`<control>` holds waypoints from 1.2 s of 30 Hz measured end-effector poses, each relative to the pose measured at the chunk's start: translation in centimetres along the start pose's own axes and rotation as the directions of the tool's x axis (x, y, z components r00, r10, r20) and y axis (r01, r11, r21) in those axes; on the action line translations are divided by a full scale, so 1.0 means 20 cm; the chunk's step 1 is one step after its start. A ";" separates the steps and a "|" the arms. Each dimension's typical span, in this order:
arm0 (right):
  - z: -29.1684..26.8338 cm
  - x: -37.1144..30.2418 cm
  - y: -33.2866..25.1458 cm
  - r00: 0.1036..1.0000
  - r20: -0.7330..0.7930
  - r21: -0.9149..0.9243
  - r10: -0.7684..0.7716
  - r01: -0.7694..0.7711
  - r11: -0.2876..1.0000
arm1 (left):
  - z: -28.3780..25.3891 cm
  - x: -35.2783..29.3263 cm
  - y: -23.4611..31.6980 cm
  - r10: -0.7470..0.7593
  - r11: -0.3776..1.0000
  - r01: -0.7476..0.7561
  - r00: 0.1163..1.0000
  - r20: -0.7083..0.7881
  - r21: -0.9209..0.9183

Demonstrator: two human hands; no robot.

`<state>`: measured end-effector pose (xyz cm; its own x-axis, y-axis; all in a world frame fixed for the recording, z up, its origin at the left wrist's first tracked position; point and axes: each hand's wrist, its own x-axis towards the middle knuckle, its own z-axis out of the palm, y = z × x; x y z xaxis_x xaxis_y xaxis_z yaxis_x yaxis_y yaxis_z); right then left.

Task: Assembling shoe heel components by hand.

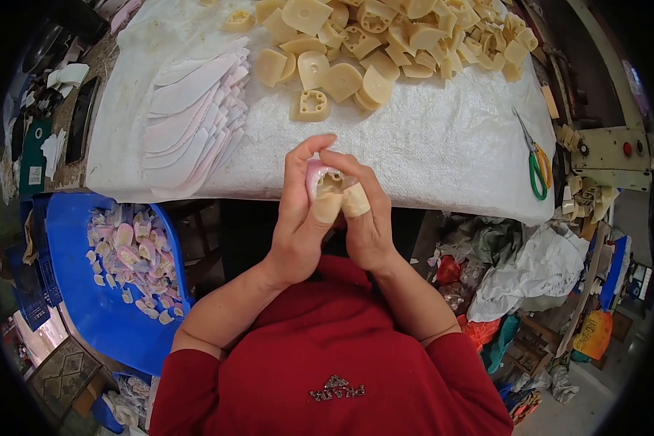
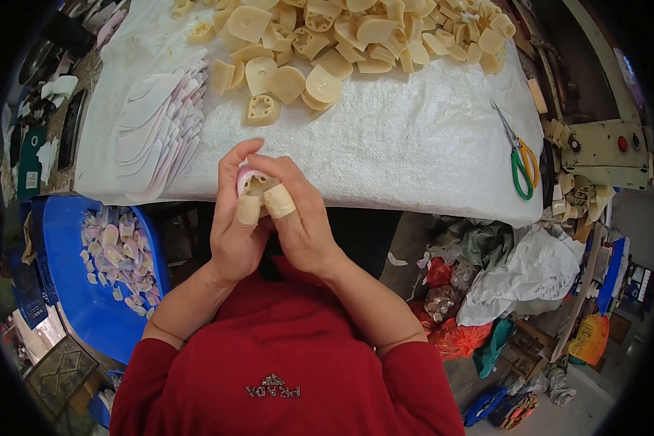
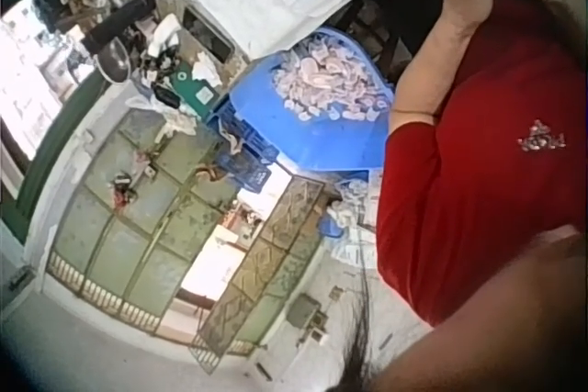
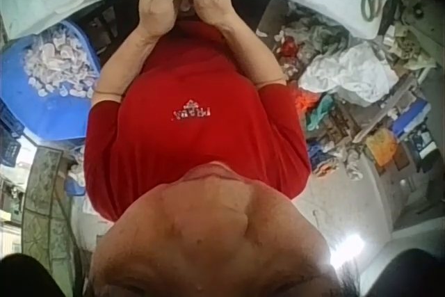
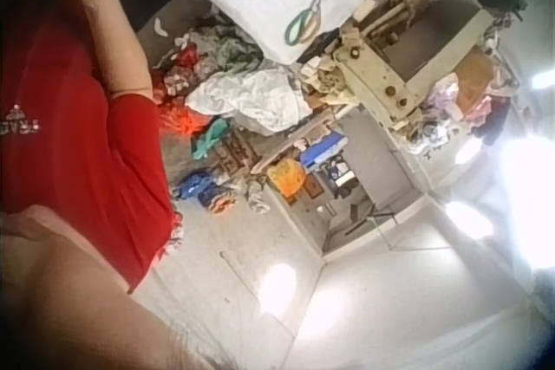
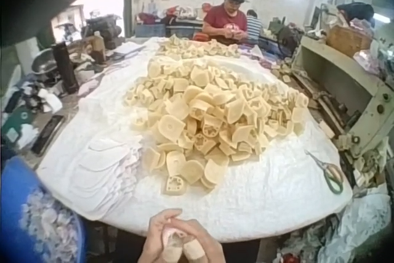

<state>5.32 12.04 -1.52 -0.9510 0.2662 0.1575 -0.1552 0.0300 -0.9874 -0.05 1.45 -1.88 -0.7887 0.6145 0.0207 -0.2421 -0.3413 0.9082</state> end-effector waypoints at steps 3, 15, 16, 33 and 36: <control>-0.03 0.03 -0.03 0.976 0.062 0.113 0.207 -0.213 0.971 | 0.00 0.01 0.03 -0.113 0.957 0.123 0.992 0.055 -0.261; -0.11 0.10 -0.08 0.997 0.070 -0.423 -0.036 0.062 0.904 | -0.07 0.04 -0.03 0.343 0.754 -0.431 0.902 0.262 0.495; -0.11 0.08 -0.05 0.999 0.026 -0.283 -0.038 0.044 0.958 | -0.06 0.02 -0.03 0.274 0.805 -0.337 0.941 0.197 0.489; -0.13 0.06 0.02 0.998 0.013 -0.122 0.054 -0.052 0.991 | -0.07 0.04 0.15 0.225 0.592 -0.373 0.928 0.298 0.714; -0.09 0.06 0.05 0.993 -0.122 -0.144 0.005 -0.023 0.989 | -0.06 0.05 0.11 0.228 0.630 -0.316 0.949 0.219 0.709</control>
<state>4.61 14.19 -2.33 -0.9121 0.3817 0.1496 -0.0931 0.1624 -0.9823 -1.93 0.47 -0.40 -0.6794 0.6609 0.3188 0.4974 0.0954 0.8623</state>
